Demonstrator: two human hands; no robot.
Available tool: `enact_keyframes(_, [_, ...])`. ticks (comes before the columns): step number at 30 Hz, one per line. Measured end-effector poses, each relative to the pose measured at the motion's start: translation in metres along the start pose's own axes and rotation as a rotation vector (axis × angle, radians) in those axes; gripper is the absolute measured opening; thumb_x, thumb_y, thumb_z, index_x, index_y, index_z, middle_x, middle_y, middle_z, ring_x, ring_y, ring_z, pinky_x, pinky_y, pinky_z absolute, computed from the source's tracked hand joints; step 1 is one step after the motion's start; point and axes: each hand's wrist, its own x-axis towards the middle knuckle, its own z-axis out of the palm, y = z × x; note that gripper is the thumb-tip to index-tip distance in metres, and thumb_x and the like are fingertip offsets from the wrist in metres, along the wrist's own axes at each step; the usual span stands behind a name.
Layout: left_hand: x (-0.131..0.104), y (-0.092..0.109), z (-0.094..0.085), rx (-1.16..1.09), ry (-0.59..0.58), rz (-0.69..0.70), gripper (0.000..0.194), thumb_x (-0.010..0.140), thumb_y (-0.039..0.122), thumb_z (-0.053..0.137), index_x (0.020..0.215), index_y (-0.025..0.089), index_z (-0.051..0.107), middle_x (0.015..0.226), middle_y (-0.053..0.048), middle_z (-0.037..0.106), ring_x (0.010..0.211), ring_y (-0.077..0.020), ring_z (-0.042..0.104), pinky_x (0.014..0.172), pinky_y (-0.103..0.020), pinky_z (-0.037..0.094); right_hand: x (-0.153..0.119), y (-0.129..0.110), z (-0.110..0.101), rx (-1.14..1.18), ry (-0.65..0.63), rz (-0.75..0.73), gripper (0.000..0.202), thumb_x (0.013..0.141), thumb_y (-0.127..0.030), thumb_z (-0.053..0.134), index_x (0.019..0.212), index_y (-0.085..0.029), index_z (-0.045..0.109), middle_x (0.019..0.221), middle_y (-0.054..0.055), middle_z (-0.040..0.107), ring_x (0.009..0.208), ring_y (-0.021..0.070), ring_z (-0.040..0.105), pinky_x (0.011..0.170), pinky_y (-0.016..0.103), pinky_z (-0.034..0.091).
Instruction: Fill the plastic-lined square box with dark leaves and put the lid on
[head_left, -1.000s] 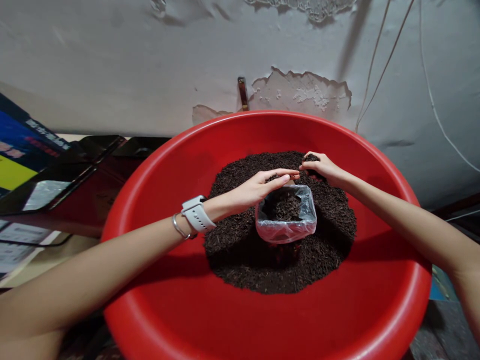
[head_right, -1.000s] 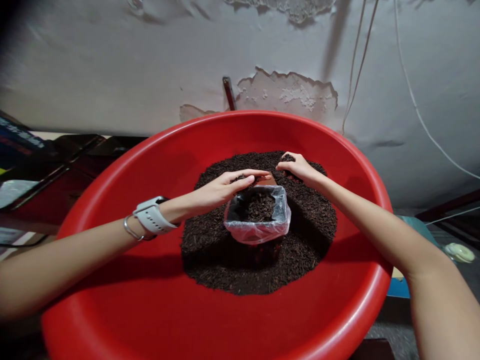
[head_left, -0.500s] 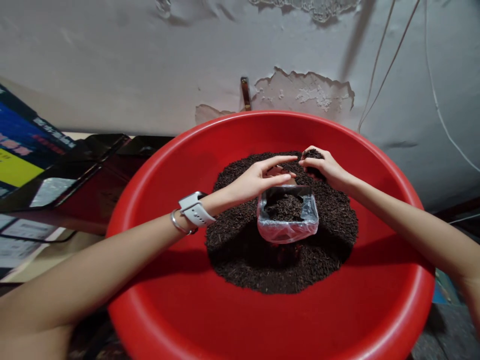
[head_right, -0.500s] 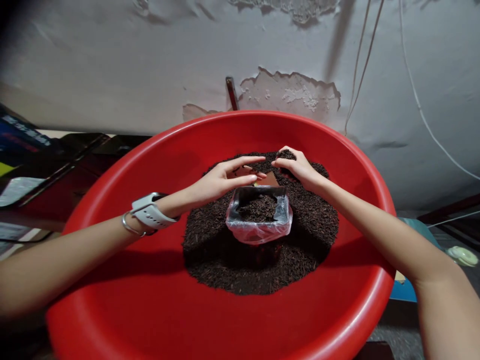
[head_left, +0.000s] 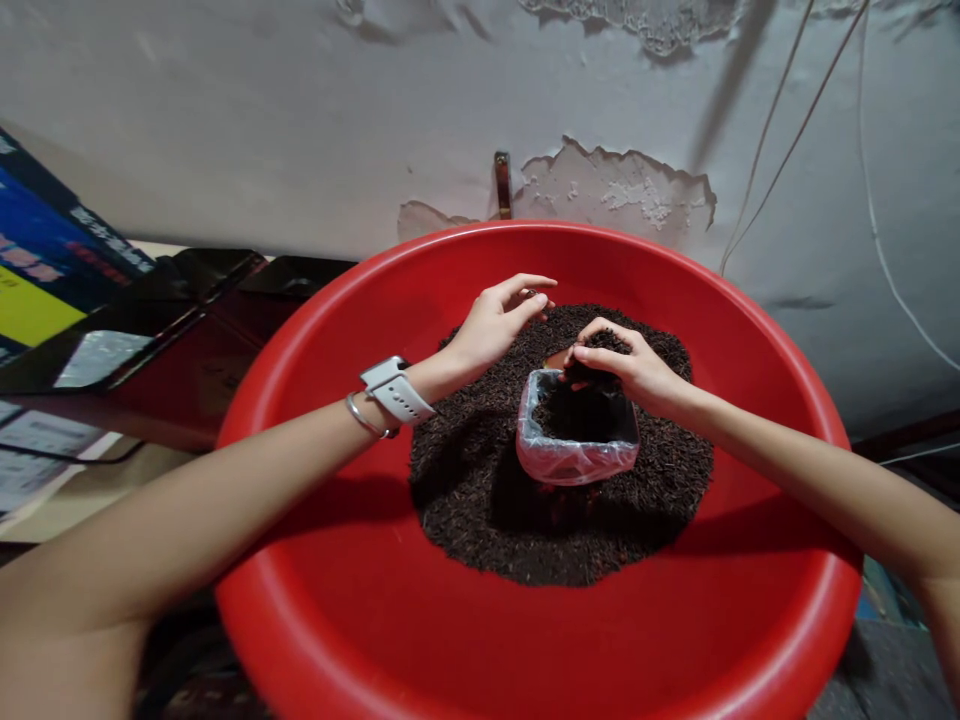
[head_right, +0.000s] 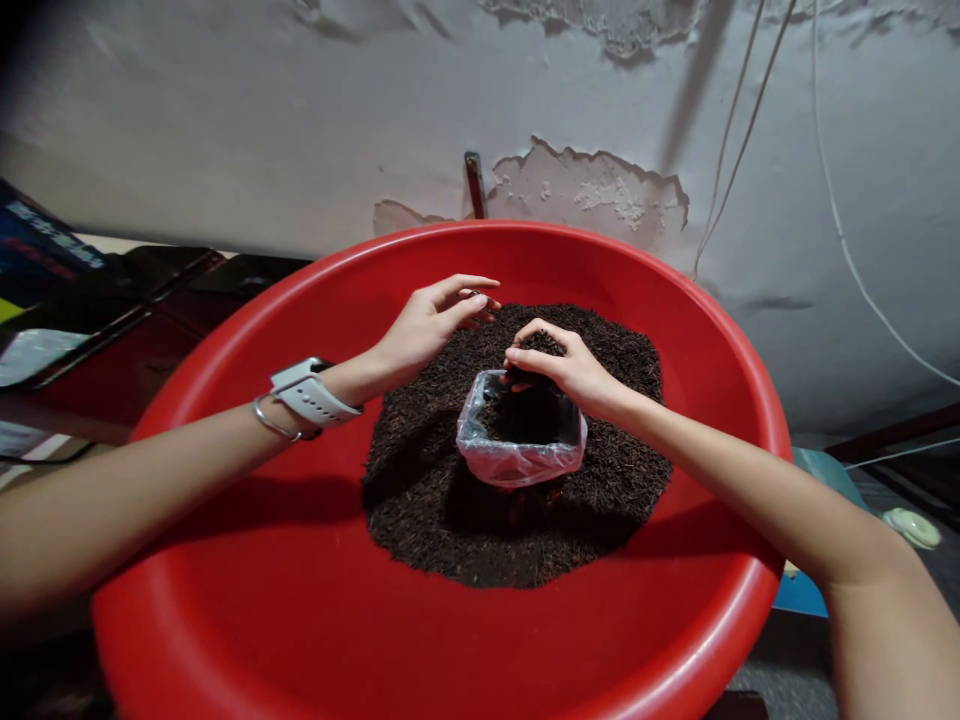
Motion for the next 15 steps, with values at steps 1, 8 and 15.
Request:
enact_keyframes(1, [0.0002,-0.0003,0.0001,-0.002,0.001,-0.001,0.033,0.081,0.034,0.056,0.108,0.016,0.062,0.096,-0.007,0.067,0.093,-0.0192,0.061,0.087,-0.036,0.046,0.0001,0.0008,-0.0003,0.007,-0.006,-0.003,0.025,0.073,-0.037,0.067,0.080,-0.020,0.050,0.080,-0.001,0.064,0.079,0.0147,0.063,0.075,0.032,0.050])
enact_keyframes(8, [0.0006,-0.0011,-0.0002,-0.006,0.014,0.007,0.030,0.083,0.030,0.053,0.108,0.016,0.061,0.094,-0.006,0.067,0.092,-0.0180,0.060,0.088,-0.035,0.045,0.0000,0.0044,-0.0035,-0.037,-0.031,-0.044,0.019,0.078,-0.036,0.065,0.079,-0.018,0.059,0.084,0.001,0.068,0.083,0.0134,0.062,0.085,0.032,0.046])
enact_keyframes(15, [0.0024,-0.0066,0.0005,-0.012,0.005,0.010,0.031,0.084,0.032,0.052,0.109,0.016,0.061,0.093,-0.006,0.067,0.093,-0.0182,0.061,0.089,-0.035,0.045,-0.0020,0.0010,-0.0002,-0.320,-0.169,-0.104,0.023,0.083,-0.035,0.059,0.100,-0.021,0.065,0.103,0.003,0.068,0.105,0.0172,0.059,0.100,0.038,0.039])
